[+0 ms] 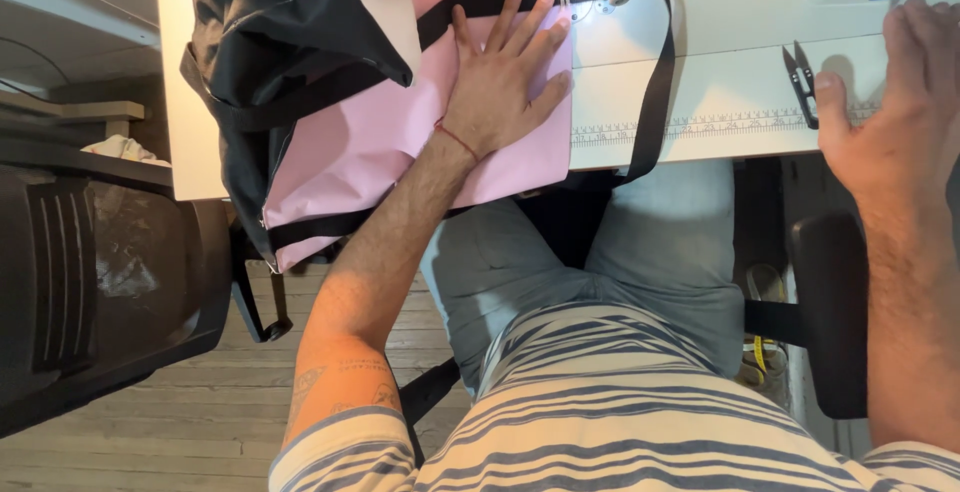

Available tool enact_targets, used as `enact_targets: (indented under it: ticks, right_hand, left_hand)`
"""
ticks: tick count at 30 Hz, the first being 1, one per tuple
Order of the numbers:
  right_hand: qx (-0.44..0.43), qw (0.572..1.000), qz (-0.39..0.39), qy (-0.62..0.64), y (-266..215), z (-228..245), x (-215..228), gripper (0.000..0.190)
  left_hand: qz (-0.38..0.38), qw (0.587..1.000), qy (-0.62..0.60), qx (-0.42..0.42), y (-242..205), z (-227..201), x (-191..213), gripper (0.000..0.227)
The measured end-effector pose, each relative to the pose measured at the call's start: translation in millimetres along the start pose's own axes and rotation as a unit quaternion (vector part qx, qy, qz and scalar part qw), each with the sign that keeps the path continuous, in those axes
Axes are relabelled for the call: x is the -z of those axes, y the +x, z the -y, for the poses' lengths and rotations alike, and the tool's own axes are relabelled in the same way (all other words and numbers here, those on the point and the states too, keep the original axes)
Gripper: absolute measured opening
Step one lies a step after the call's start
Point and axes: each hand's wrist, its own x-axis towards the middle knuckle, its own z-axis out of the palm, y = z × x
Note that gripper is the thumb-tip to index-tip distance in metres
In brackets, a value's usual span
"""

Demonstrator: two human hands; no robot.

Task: Sewing straps and logos onto a pink and white tote bag using an industrial sewing machine.

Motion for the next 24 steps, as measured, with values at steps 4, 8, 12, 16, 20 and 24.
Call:
enact_targets:
  ticks: [4, 8, 12, 16, 20, 24]
  right_hand:
    - [0.010, 0.995, 0.064, -0.082, -23.3, -39.3, -39.6, 0.050]
    - [0.005, 0.998, 0.034, -0.045, -21.2, -32.3, -39.9, 0.052]
    - [0.019, 0.998, 0.026, -0.046, -29.0, -43.9, -49.2, 0.054]
    - [0.010, 0.997, 0.040, -0.066, -21.8, -35.6, -44.1, 0.052]
    - [0.018, 1.000, -0.003, -0.015, -4.5, -12.8, -13.3, 0.048]
    - [0.024, 0.997, -0.068, 0.039, 5.8, -9.9, 1.2, 0.033]
  left_hand:
    - [0.000, 1.000, -0.005, 0.007, 1.1, -0.2, 2.9, 0.056]
    - [0.000, 1.000, 0.008, -0.004, -4.9, 0.6, 2.5, 0.054]
    - [0.004, 1.000, 0.006, -0.007, -7.1, -1.6, 1.4, 0.055]
    - [0.009, 1.000, 0.011, -0.010, -8.2, -2.1, -1.1, 0.056]
    - [0.004, 1.000, 0.008, -0.014, -9.9, -3.3, 1.4, 0.055]
    - [0.006, 1.000, -0.002, -0.013, -12.4, -6.7, 4.4, 0.056]
